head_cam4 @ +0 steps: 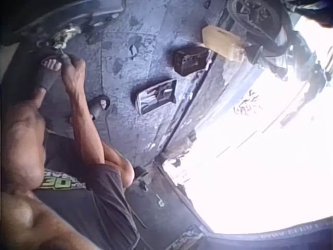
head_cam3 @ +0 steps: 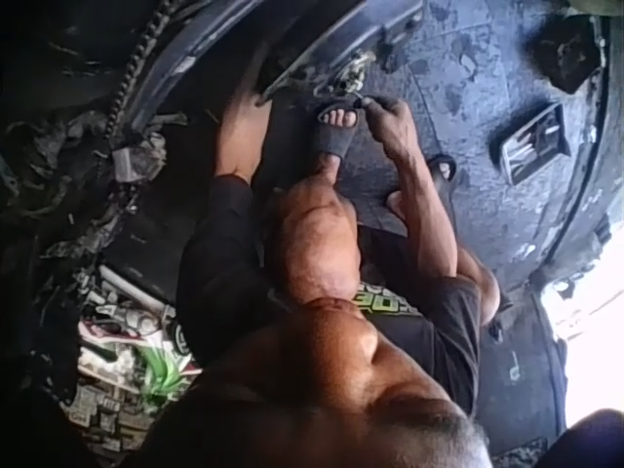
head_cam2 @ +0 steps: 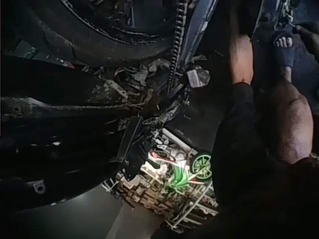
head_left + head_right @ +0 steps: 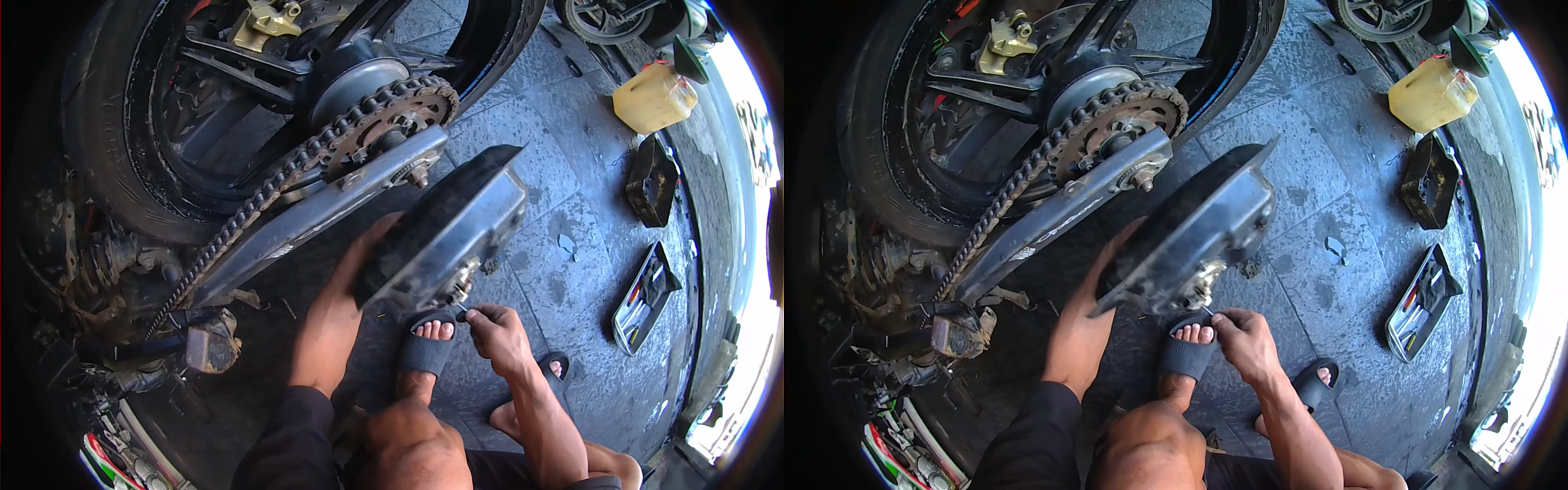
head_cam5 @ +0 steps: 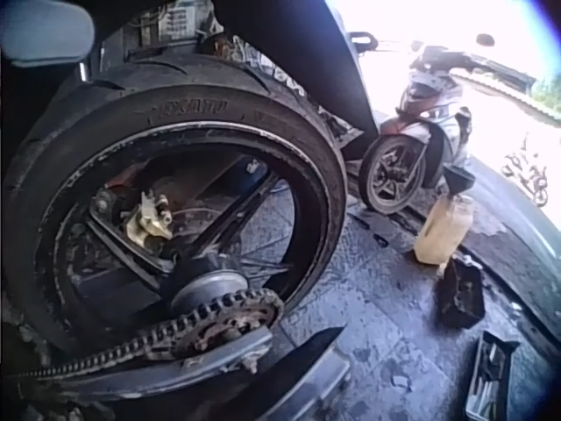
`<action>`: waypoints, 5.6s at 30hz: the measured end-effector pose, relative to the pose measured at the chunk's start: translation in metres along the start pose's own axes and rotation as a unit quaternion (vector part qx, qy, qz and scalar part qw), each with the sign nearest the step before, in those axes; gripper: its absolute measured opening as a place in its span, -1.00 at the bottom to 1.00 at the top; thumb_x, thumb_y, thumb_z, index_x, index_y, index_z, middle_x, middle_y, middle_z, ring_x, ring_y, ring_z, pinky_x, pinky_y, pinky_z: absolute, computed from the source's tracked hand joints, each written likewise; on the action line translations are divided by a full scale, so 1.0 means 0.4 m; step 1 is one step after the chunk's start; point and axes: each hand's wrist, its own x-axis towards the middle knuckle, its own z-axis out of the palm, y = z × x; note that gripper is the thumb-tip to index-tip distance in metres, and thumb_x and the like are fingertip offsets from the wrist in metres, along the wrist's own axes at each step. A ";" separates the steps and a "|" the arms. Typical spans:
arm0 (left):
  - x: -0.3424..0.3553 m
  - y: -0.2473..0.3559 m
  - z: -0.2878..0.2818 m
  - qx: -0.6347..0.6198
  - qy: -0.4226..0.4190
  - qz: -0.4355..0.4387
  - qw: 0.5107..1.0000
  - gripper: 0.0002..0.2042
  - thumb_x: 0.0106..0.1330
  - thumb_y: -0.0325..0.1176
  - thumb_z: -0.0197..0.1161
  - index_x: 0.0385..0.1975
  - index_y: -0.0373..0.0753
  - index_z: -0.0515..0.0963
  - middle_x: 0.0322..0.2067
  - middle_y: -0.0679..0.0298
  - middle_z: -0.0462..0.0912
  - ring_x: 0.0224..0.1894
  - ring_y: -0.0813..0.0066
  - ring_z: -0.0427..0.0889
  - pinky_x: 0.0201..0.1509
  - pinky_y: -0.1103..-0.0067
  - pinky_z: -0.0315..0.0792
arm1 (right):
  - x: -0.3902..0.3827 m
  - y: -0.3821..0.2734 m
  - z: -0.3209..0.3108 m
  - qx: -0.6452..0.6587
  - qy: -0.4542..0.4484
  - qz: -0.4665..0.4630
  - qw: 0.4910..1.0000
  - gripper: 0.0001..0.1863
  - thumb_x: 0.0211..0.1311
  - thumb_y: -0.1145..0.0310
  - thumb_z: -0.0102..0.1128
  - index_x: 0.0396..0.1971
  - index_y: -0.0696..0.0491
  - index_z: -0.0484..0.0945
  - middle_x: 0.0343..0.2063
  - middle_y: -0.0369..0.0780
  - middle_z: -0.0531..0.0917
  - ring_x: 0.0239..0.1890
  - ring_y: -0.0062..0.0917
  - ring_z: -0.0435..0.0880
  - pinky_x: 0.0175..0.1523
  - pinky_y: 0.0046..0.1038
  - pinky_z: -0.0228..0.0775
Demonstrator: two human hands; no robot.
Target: Remove and disassemble the fuel pump assembly from a motorcycle fuel tank.
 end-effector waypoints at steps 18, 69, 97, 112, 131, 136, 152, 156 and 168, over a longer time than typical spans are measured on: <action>0.085 -0.073 0.097 0.232 0.135 0.121 0.956 -0.68 0.37 -0.43 0.07 0.02 -0.45 0.58 -0.08 0.20 0.69 -0.04 0.50 0.61 0.13 0.57 0.43 | 0.085 0.273 -0.345 -0.065 0.109 -0.238 0.963 -0.80 0.26 0.29 0.17 -0.17 0.02 0.50 -0.72 -0.43 0.34 -0.81 -0.78 0.19 -0.75 -0.69 -0.04; -0.322 -0.071 0.329 0.384 0.347 0.380 0.767 -0.17 -0.19 0.11 0.66 0.02 -0.34 0.51 -0.06 0.04 0.68 0.02 0.15 0.69 0.12 0.37 0.55 | 0.008 0.138 -0.287 0.226 -0.039 -0.173 0.958 -0.69 0.15 0.36 0.17 -0.72 0.09 0.36 -0.80 -0.38 0.28 -0.77 -0.68 0.16 -0.64 -0.56 -0.05; -0.295 -0.142 0.010 0.132 0.391 0.383 0.826 -0.34 0.15 0.15 0.42 -0.04 -0.40 0.56 -0.06 0.11 0.67 0.02 0.32 0.60 0.16 0.42 0.43 | -0.005 0.028 0.001 -0.042 0.089 -0.217 0.971 -0.74 0.32 0.35 0.17 -0.44 0.25 0.63 -0.67 -0.34 0.53 -0.54 -0.70 0.42 -0.41 -0.53 0.29; -0.306 -0.046 0.125 0.236 0.482 0.389 0.749 -0.40 0.45 0.10 0.06 0.09 -0.43 0.48 0.02 0.04 0.56 0.06 0.24 0.53 0.18 0.37 0.36 | -0.024 -0.103 0.021 -0.092 0.095 -0.173 0.976 -0.73 0.35 0.33 0.15 -0.38 0.27 0.63 -0.60 -0.35 0.53 -0.48 -0.72 0.40 -0.37 -0.54 0.26; -0.197 -0.063 0.461 -0.320 0.140 0.129 0.928 -0.73 0.51 -0.21 0.11 -0.02 -0.27 0.55 -0.06 0.27 0.60 0.09 0.49 0.53 0.24 0.54 0.38 | -0.054 -0.155 -0.006 -0.441 0.182 -0.328 0.816 -0.74 0.21 0.25 0.17 -0.40 0.14 0.70 -0.48 0.03 0.69 -0.33 -0.03 0.66 -0.09 -0.13 0.50; -0.184 -0.084 0.492 -0.327 0.168 0.185 0.911 -0.76 0.49 -0.25 0.14 -0.04 -0.27 0.56 -0.06 0.28 0.61 0.04 0.49 0.55 0.25 0.55 0.37 | -0.049 -0.159 -0.065 -0.381 0.033 -0.167 0.909 -0.59 0.28 0.19 0.02 -0.46 0.23 0.68 -0.48 0.18 0.66 -0.32 0.09 0.69 -0.07 -0.01 0.53; -0.181 -0.083 0.493 -0.341 0.170 0.162 0.910 -0.75 0.49 -0.18 0.13 -0.10 -0.25 0.53 -0.17 0.27 0.61 -0.02 0.50 0.58 0.14 0.52 0.45 | -0.071 -0.208 -0.061 -0.452 0.063 -0.197 0.867 -0.69 0.15 0.21 0.30 -0.41 0.21 0.66 -0.48 0.11 0.68 -0.30 0.00 0.72 -0.14 -0.10 0.57; -0.182 -0.086 0.493 -0.322 0.175 0.185 0.912 -0.77 0.46 -0.21 0.21 -0.15 -0.26 0.55 -0.17 0.29 0.62 -0.10 0.53 0.57 0.04 0.57 0.42 | -0.068 -0.200 -0.060 -0.422 0.075 -0.197 0.882 -0.66 0.13 0.16 0.36 -0.36 0.19 0.64 -0.48 0.08 0.69 -0.31 -0.01 0.72 -0.15 -0.11 0.56; -0.102 -0.129 0.473 -0.203 0.245 0.110 0.942 -0.74 0.37 -0.10 0.32 -0.22 -0.18 0.64 -0.32 0.42 0.63 -0.30 0.69 0.49 -0.16 0.64 0.34 | -0.013 -0.112 -0.111 -0.356 0.100 -0.143 0.918 -0.67 0.23 0.18 0.23 -0.19 0.12 0.72 -0.37 0.09 0.71 -0.21 -0.03 0.72 -0.06 -0.11 0.54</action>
